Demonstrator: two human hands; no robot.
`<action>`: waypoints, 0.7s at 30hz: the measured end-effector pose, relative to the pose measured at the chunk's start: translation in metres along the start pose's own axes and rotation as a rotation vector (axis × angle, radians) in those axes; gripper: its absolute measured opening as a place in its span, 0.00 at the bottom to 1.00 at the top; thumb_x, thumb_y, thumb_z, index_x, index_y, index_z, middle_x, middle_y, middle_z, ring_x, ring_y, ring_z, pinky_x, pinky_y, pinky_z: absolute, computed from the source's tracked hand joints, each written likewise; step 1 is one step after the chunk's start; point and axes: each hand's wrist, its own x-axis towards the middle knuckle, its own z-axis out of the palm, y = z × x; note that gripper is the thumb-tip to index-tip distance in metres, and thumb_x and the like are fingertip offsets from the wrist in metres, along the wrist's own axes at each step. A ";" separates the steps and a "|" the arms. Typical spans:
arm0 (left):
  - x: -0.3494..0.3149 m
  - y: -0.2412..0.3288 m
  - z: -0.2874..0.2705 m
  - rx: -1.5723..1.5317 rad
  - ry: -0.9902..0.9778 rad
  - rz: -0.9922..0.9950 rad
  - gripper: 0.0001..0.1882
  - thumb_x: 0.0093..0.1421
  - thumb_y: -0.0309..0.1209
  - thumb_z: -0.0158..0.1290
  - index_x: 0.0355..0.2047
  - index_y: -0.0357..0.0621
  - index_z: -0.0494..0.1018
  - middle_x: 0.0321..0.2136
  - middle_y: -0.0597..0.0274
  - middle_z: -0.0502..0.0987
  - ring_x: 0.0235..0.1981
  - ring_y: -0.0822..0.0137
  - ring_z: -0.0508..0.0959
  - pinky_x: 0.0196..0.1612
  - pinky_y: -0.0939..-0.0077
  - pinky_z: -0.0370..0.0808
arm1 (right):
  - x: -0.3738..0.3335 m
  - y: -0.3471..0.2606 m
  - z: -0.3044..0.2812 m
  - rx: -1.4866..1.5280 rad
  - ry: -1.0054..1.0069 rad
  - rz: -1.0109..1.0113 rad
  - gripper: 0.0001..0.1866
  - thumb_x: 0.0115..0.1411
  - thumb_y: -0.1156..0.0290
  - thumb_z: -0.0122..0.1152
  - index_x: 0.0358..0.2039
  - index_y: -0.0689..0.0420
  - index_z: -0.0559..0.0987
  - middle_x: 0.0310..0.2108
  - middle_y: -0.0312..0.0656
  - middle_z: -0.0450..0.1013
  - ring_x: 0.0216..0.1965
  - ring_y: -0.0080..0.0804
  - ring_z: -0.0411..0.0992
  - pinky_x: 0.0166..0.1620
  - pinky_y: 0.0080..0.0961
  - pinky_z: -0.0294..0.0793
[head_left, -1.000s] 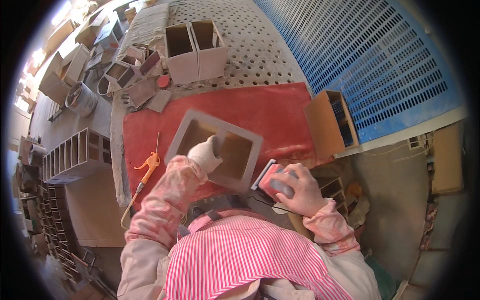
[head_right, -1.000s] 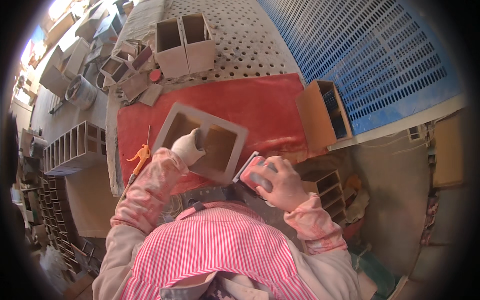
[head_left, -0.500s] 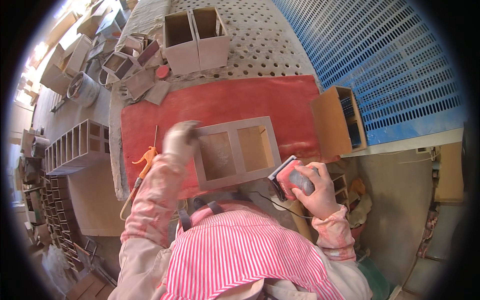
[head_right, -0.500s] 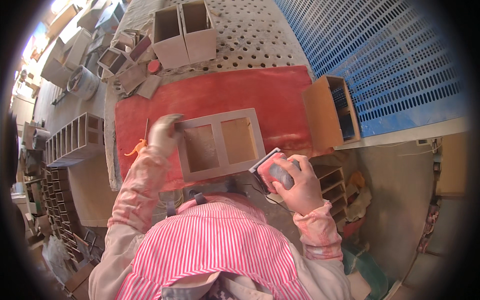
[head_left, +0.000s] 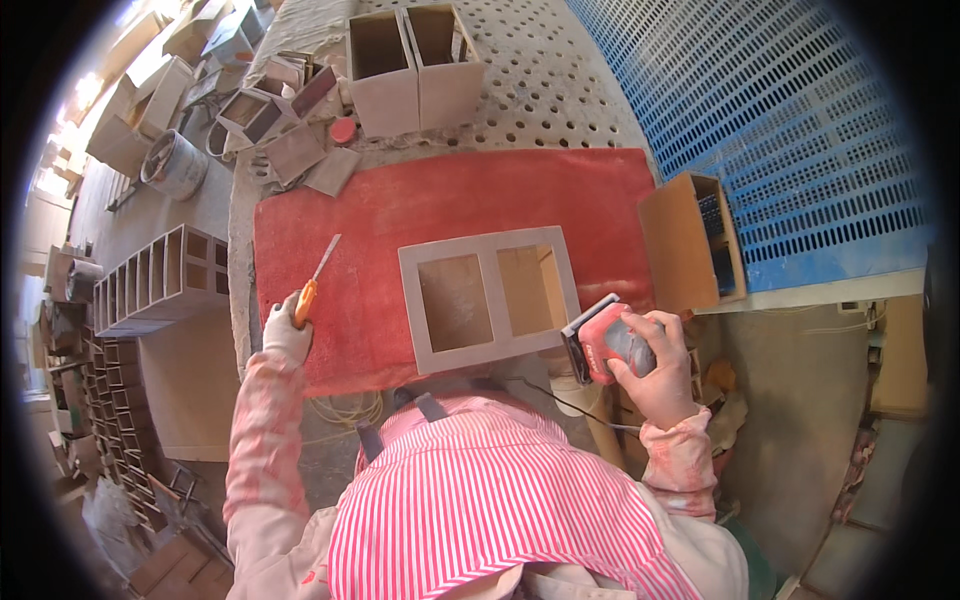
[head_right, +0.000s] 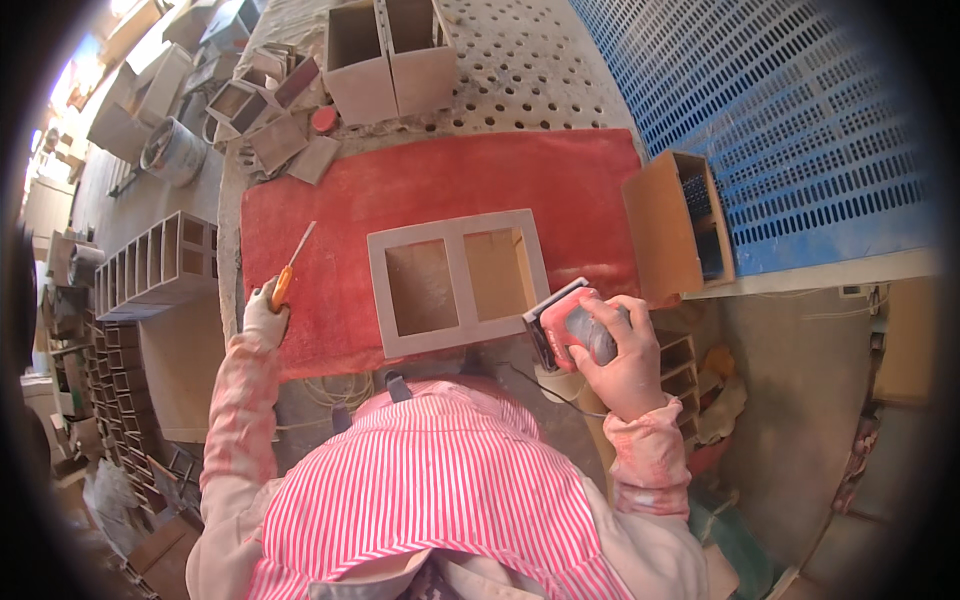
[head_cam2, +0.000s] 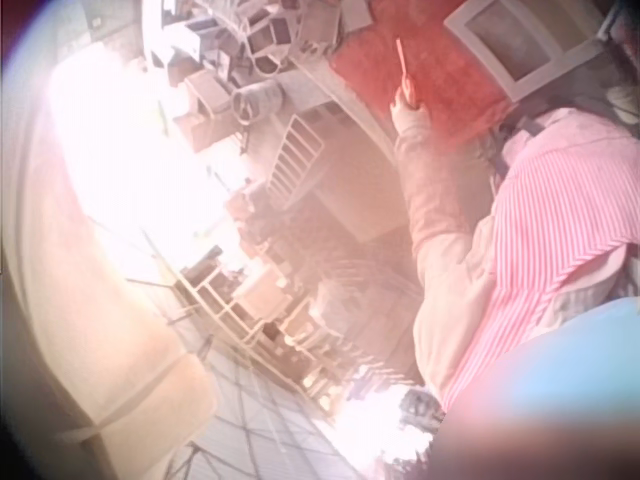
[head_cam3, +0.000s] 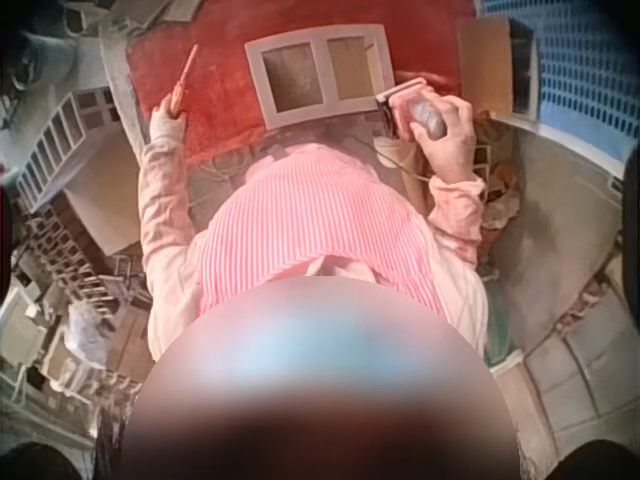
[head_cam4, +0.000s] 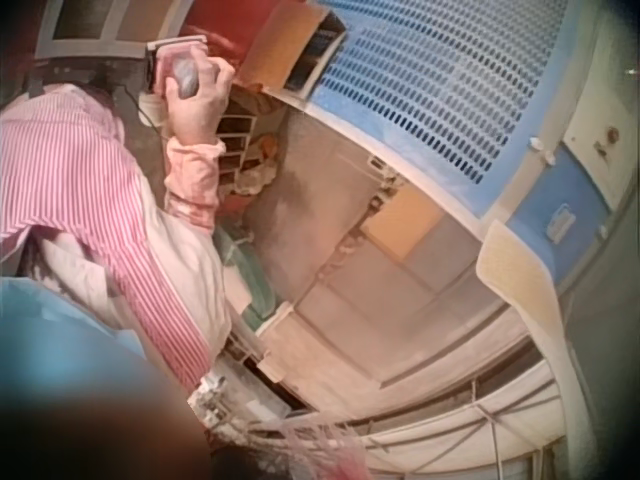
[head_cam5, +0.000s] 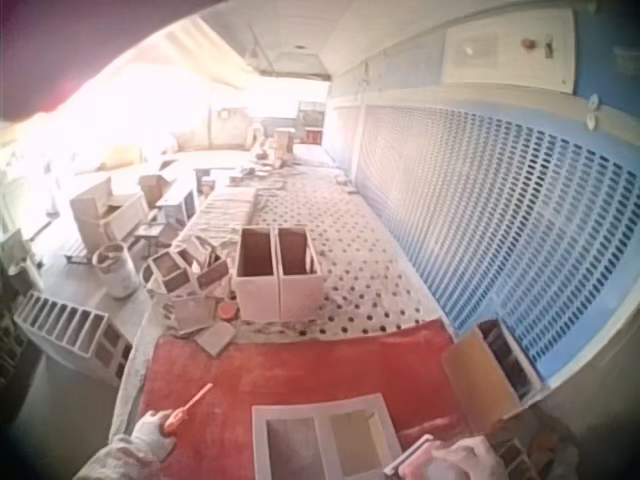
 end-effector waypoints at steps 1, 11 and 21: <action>-0.023 0.010 -0.023 -0.128 -0.008 0.144 0.30 0.63 0.32 0.68 0.66 0.50 0.77 0.55 0.43 0.78 0.56 0.40 0.82 0.57 0.52 0.82 | -0.001 0.001 -0.002 0.002 0.001 0.014 0.39 0.46 0.77 0.83 0.61 0.45 0.82 0.54 0.45 0.71 0.52 0.49 0.76 0.54 0.43 0.80; -0.128 0.140 -0.077 0.102 -0.200 0.188 0.26 0.60 0.45 0.72 0.51 0.45 0.79 0.33 0.43 0.86 0.39 0.41 0.87 0.43 0.46 0.83 | 0.000 0.004 -0.008 -0.018 0.006 0.003 0.38 0.46 0.78 0.82 0.60 0.46 0.82 0.53 0.45 0.71 0.52 0.49 0.75 0.54 0.42 0.80; -0.095 0.159 -0.046 -0.005 -0.145 0.182 0.23 0.63 0.48 0.66 0.50 0.47 0.77 0.32 0.44 0.85 0.39 0.39 0.86 0.43 0.44 0.81 | -0.004 -0.004 -0.015 0.015 -0.001 -0.007 0.38 0.47 0.77 0.82 0.61 0.46 0.82 0.54 0.45 0.71 0.53 0.48 0.76 0.55 0.42 0.80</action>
